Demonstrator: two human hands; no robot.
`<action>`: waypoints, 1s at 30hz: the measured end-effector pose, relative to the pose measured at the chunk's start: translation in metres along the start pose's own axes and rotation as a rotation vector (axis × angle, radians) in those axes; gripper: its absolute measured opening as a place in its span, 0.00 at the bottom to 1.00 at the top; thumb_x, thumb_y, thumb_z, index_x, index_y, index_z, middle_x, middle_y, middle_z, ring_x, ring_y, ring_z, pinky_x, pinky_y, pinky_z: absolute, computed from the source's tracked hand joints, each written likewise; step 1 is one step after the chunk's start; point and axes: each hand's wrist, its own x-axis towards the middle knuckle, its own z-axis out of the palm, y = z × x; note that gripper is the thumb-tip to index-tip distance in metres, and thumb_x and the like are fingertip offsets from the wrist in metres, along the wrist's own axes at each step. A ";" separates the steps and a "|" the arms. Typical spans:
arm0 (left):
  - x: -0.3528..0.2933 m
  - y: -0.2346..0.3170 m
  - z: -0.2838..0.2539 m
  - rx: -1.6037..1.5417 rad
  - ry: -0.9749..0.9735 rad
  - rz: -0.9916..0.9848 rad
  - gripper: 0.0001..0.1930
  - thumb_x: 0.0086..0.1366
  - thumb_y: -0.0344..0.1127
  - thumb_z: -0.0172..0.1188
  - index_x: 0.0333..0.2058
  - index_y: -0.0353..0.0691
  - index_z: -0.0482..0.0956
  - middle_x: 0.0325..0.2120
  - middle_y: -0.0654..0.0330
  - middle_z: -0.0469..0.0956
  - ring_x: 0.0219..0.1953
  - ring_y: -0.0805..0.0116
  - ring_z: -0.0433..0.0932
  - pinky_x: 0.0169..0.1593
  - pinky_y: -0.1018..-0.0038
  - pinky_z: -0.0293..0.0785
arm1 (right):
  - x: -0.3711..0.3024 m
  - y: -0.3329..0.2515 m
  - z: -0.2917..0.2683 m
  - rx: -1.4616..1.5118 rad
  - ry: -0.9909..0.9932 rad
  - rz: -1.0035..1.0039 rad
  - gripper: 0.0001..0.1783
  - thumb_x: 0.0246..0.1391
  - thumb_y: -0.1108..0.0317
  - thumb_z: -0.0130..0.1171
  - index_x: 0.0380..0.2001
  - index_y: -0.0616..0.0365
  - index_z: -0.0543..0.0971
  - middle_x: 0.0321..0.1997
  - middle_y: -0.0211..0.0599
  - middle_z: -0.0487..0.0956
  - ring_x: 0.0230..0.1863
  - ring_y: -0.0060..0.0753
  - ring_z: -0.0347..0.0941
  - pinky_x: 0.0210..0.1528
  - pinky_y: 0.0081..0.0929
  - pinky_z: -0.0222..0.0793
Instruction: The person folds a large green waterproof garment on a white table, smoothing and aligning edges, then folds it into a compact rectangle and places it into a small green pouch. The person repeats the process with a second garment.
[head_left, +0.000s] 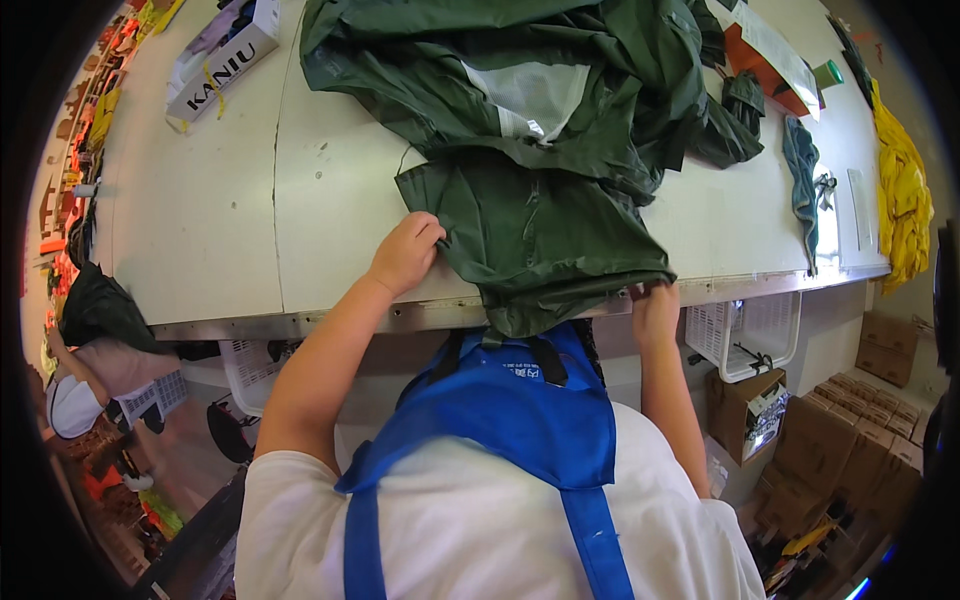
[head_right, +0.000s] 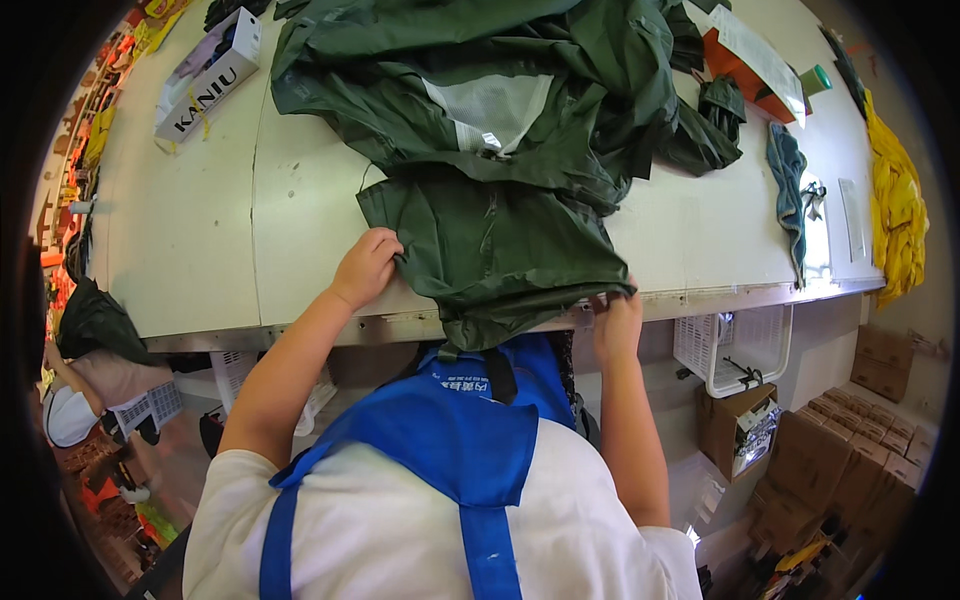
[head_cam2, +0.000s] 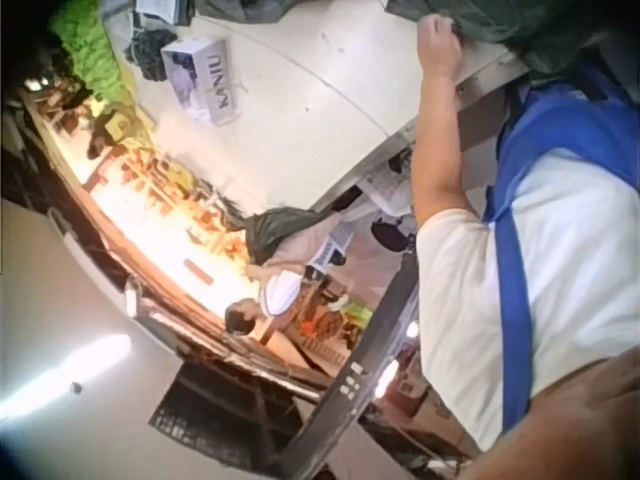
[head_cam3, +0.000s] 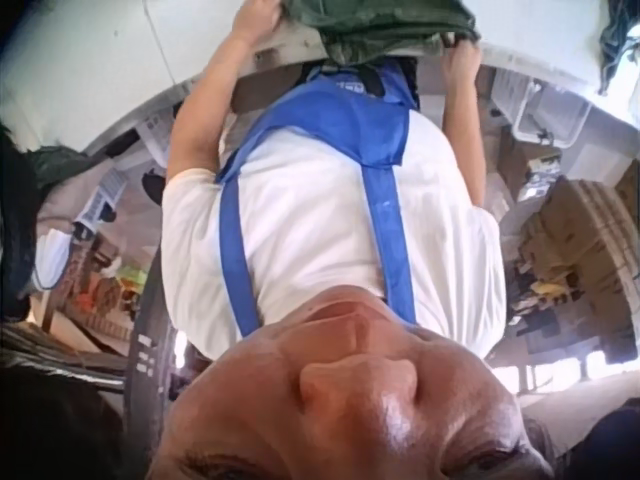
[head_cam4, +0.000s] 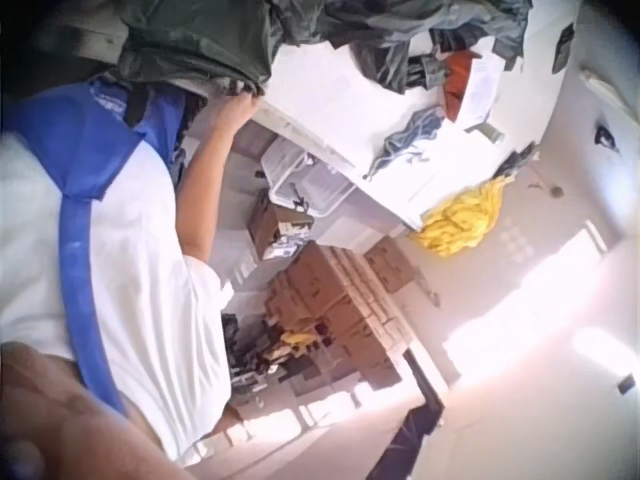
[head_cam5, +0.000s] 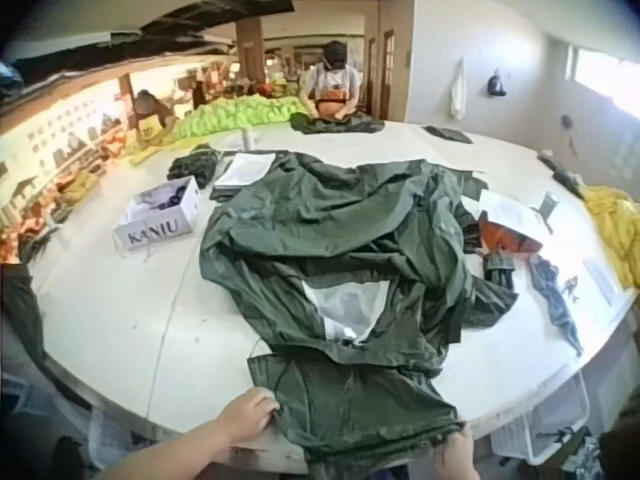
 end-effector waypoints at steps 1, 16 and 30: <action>0.005 0.000 -0.004 -0.023 -0.002 0.046 0.15 0.49 0.22 0.57 0.38 0.39 0.74 0.37 0.55 0.73 0.40 0.52 0.73 0.42 0.66 0.73 | 0.008 -0.006 0.001 0.171 -0.069 -0.013 0.19 0.61 0.70 0.43 0.56 0.57 0.67 0.53 0.36 0.73 0.52 0.30 0.69 0.53 0.30 0.67; 0.000 0.021 -0.022 0.175 -0.202 -0.053 0.08 0.57 0.40 0.60 0.31 0.43 0.78 0.29 0.62 0.75 0.40 0.58 0.71 0.45 0.64 0.66 | -0.045 -0.074 0.044 -1.160 -0.618 -0.864 0.26 0.41 0.71 0.64 0.48 0.55 0.74 0.47 0.43 0.73 0.49 0.47 0.68 0.54 0.40 0.62; 0.019 -0.002 -0.034 0.234 -0.127 -0.119 0.08 0.59 0.35 0.58 0.37 0.42 0.75 0.33 0.53 0.75 0.39 0.53 0.73 0.45 0.63 0.68 | -0.086 0.044 0.032 -1.198 -1.008 -0.617 0.12 0.46 0.68 0.59 0.37 0.57 0.78 0.35 0.41 0.77 0.44 0.45 0.73 0.51 0.36 0.66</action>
